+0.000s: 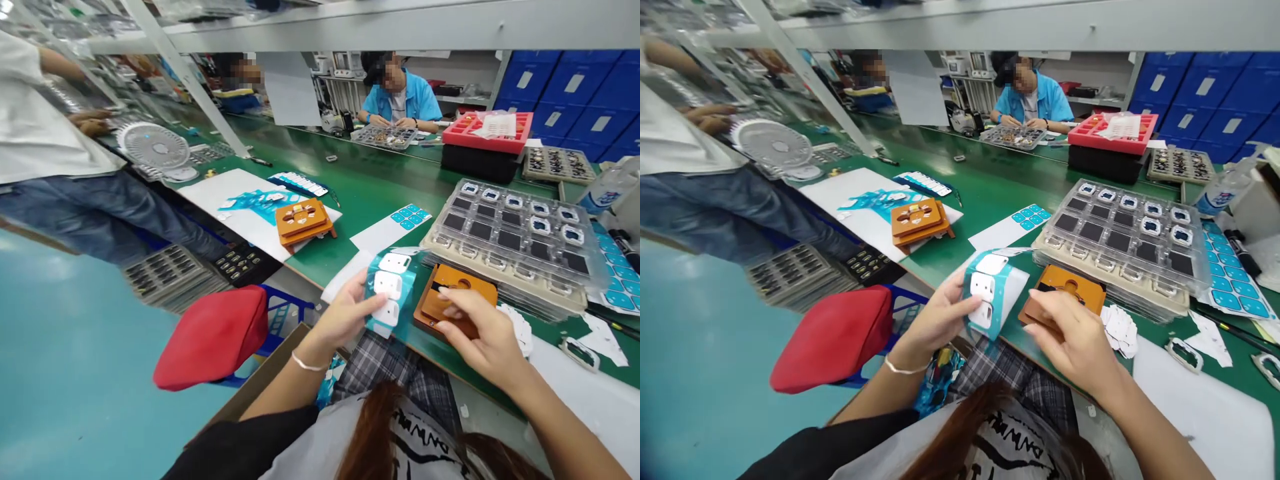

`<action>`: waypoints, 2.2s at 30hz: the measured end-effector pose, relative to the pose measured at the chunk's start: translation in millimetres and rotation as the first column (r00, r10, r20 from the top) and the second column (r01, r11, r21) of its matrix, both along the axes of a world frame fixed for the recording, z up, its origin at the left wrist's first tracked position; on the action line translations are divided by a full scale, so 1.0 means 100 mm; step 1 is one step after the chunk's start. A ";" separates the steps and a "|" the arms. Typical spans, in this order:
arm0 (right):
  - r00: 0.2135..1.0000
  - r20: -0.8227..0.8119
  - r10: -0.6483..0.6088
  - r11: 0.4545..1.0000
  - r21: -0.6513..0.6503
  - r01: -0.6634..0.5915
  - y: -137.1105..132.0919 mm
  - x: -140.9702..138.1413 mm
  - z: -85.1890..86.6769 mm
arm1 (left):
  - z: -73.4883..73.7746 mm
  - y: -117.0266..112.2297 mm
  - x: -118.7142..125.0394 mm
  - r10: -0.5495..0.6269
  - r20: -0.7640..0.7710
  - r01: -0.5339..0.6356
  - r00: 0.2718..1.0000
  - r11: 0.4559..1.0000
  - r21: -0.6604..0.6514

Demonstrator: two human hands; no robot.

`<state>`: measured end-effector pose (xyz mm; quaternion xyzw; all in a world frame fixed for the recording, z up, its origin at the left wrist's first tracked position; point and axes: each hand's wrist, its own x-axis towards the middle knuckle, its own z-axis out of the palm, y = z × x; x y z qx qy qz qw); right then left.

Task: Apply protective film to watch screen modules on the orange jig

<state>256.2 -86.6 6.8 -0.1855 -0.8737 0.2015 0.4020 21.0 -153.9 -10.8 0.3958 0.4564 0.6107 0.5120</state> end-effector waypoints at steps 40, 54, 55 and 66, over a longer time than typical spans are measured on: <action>0.935 -0.173 -0.309 0.828 -0.532 0.175 0.24 0.11 0.12 | -0.16 0.22 -0.18 0.692 -0.593 -0.156 0.411 0.695 0.702; 0.903 0.165 -0.397 0.900 -0.121 0.418 0.42 0.06 -0.18 | -0.87 0.29 -1.10 0.393 -0.892 -0.358 0.222 0.884 0.301; 0.902 0.170 -0.397 0.906 -0.084 0.415 0.42 0.07 -0.19 | -0.83 0.28 -1.06 0.405 -0.894 -0.358 0.190 0.877 0.321; 0.731 0.070 -0.679 0.721 0.252 0.645 0.94 0.60 0.22 | -0.09 0.55 0.29 0.342 -0.920 0.646 0.190 0.662 0.380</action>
